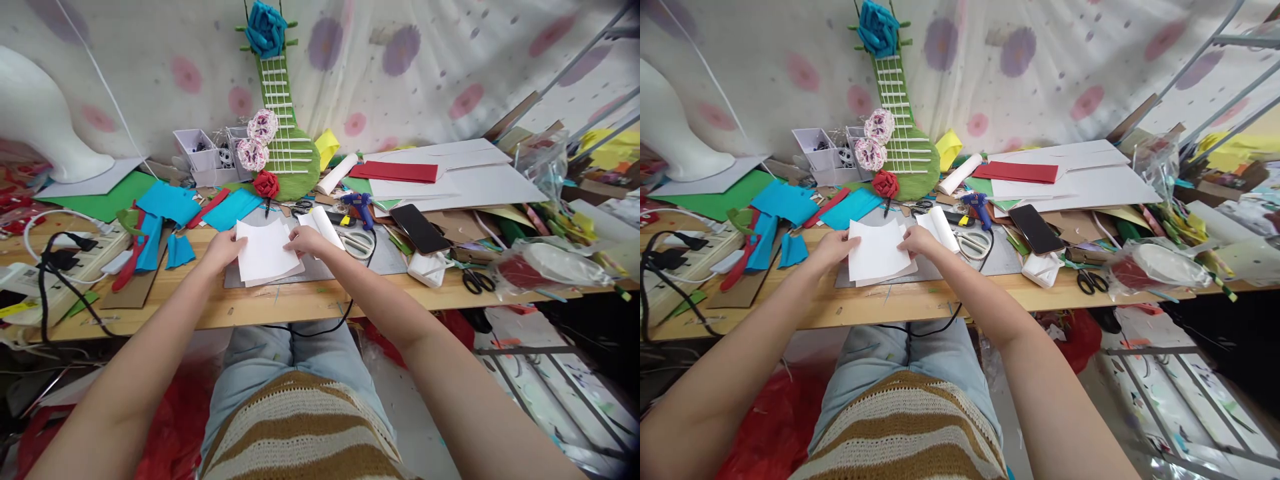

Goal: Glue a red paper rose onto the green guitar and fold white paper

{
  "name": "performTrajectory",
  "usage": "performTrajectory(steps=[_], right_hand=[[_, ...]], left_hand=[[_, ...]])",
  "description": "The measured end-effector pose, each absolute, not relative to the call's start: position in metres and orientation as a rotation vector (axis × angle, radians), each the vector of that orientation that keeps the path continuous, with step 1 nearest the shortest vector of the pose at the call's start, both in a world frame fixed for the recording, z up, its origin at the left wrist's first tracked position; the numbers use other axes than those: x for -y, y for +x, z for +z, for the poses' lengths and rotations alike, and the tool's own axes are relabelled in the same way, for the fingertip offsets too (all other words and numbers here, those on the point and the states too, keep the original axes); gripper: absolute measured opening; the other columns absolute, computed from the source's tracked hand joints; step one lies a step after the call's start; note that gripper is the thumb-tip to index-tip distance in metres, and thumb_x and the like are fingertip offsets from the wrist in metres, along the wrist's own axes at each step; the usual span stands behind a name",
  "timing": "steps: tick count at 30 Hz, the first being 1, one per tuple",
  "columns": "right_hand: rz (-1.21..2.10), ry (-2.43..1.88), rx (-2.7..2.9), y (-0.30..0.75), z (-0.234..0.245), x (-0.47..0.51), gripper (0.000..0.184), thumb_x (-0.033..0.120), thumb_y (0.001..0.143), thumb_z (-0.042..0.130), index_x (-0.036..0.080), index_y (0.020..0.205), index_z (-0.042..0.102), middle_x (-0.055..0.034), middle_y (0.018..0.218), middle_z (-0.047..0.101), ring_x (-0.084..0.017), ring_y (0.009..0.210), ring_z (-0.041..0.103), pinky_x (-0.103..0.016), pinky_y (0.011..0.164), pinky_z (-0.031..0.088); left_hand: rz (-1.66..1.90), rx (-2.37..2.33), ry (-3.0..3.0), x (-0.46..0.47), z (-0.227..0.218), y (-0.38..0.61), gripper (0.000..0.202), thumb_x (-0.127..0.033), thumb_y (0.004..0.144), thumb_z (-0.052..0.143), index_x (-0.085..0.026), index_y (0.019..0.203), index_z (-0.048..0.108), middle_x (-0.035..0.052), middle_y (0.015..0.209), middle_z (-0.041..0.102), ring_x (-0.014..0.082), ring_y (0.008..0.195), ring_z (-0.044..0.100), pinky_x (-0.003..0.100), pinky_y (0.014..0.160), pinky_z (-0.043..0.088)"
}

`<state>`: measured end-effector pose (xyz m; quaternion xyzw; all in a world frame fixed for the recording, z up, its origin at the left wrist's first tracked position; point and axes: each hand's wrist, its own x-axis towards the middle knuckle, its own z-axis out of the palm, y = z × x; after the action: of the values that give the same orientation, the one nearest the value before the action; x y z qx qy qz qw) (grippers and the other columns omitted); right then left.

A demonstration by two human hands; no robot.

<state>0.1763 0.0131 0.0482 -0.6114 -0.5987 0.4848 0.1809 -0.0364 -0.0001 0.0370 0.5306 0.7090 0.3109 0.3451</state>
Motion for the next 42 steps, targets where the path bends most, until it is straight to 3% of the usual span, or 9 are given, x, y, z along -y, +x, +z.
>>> performTrajectory(steps=[7, 17, 26, 30, 34, 37, 40, 42], right_hand=[[1.328, -1.774, 1.731, 0.183, 0.044, -0.012, 0.023, 0.008, 0.064, 0.07, 0.017, 0.062, 0.049, 0.0036, 0.047, 0.054, -0.014, 0.047, 0.058, -0.026, 0.051, 0.051], [1.246, -1.812, 1.862, 0.192, 0.047, -0.007, 0.014, 0.013, 0.066, 0.067, 0.016, 0.065, 0.054, 0.0022, 0.048, 0.057, -0.009, 0.045, 0.052, -0.02, 0.044, 0.038], [1.194, -1.847, 1.938, 0.193, 0.045, -0.01, 0.011, 0.017, 0.068, 0.066, 0.017, 0.068, 0.055, 0.0014, 0.054, 0.06, -0.01, 0.046, 0.052, -0.022, 0.048, 0.041], [0.881, -1.957, 1.96, 0.199, 0.049, -0.009, 0.016, 0.027, 0.069, 0.068, 0.018, 0.079, 0.059, -0.0024, 0.073, 0.068, -0.014, 0.061, 0.062, -0.024, 0.062, 0.046], [0.929, -1.962, 1.874, 0.197, 0.048, -0.012, 0.033, 0.029, 0.073, 0.065, 0.018, 0.102, 0.054, -0.0037, 0.079, 0.069, -0.015, 0.06, 0.065, -0.025, 0.062, 0.047], [1.082, -1.917, 1.783, 0.189, 0.043, -0.017, 0.051, 0.029, 0.072, 0.067, 0.016, 0.116, 0.045, -0.0063, 0.085, 0.07, -0.015, 0.057, 0.064, -0.025, 0.056, 0.048], [1.093, -1.932, 1.74, 0.181, 0.041, -0.023, 0.057, 0.028, 0.068, 0.071, 0.014, 0.117, 0.044, -0.0083, 0.085, 0.069, -0.016, 0.061, 0.065, -0.025, 0.057, 0.048], [1.063, -1.949, 1.739, 0.178, 0.041, -0.025, 0.05, 0.025, 0.065, 0.073, 0.014, 0.109, 0.051, -0.0079, 0.081, 0.069, -0.017, 0.064, 0.065, -0.026, 0.059, 0.047]], left_hand=[[0.703, -1.849, 1.406, -0.005, 0.029, -0.04, 0.02, -0.027, 0.062, 0.061, -0.016, 0.078, 0.064, 0.0042, 0.062, 0.064, 0.0184, 0.05, 0.058, 0.028, 0.047, 0.045], [0.41, -1.999, 1.682, 0.0, 0.039, -0.036, 0.015, -0.033, 0.073, 0.054, -0.019, 0.071, 0.059, -0.0004, 0.054, 0.057, 0.0141, 0.037, 0.048, 0.027, 0.044, 0.037], [0.371, -2.052, 1.72, 0.001, 0.037, -0.037, 0.02, -0.041, 0.073, 0.057, -0.021, 0.07, 0.057, 0.001, 0.052, 0.059, 0.0195, 0.049, 0.058, 0.029, 0.051, 0.039], [0.659, -2.167, 1.668, -0.003, 0.043, -0.049, 0.028, -0.048, 0.073, 0.057, -0.021, 0.081, 0.056, 0.0047, 0.061, 0.065, 0.0236, 0.064, 0.064, 0.031, 0.056, 0.043], [0.844, -2.024, 1.334, -0.01, 0.053, -0.057, 0.033, -0.037, 0.068, 0.067, -0.017, 0.09, 0.054, 0.0063, 0.063, 0.066, 0.0217, 0.055, 0.064, 0.031, 0.053, 0.047], [0.79, -1.807, 1.066, -0.009, 0.058, -0.051, 0.03, -0.024, 0.059, 0.075, -0.016, 0.08, 0.055, 0.0067, 0.063, 0.066, 0.0193, 0.053, 0.062, 0.03, 0.05, 0.048], [0.729, -1.709, 1.031, -0.008, 0.058, -0.041, 0.02, -0.017, 0.057, 0.075, -0.017, 0.064, 0.056, 0.0026, 0.056, 0.062, 0.0127, 0.047, 0.055, 0.024, 0.045, 0.043], [0.703, -1.75, 1.068, -0.009, 0.054, -0.036, 0.019, -0.015, 0.056, 0.074, -0.016, 0.056, 0.055, -0.0011, 0.045, 0.053, 0.0092, 0.039, 0.046, 0.021, 0.039, 0.034]])
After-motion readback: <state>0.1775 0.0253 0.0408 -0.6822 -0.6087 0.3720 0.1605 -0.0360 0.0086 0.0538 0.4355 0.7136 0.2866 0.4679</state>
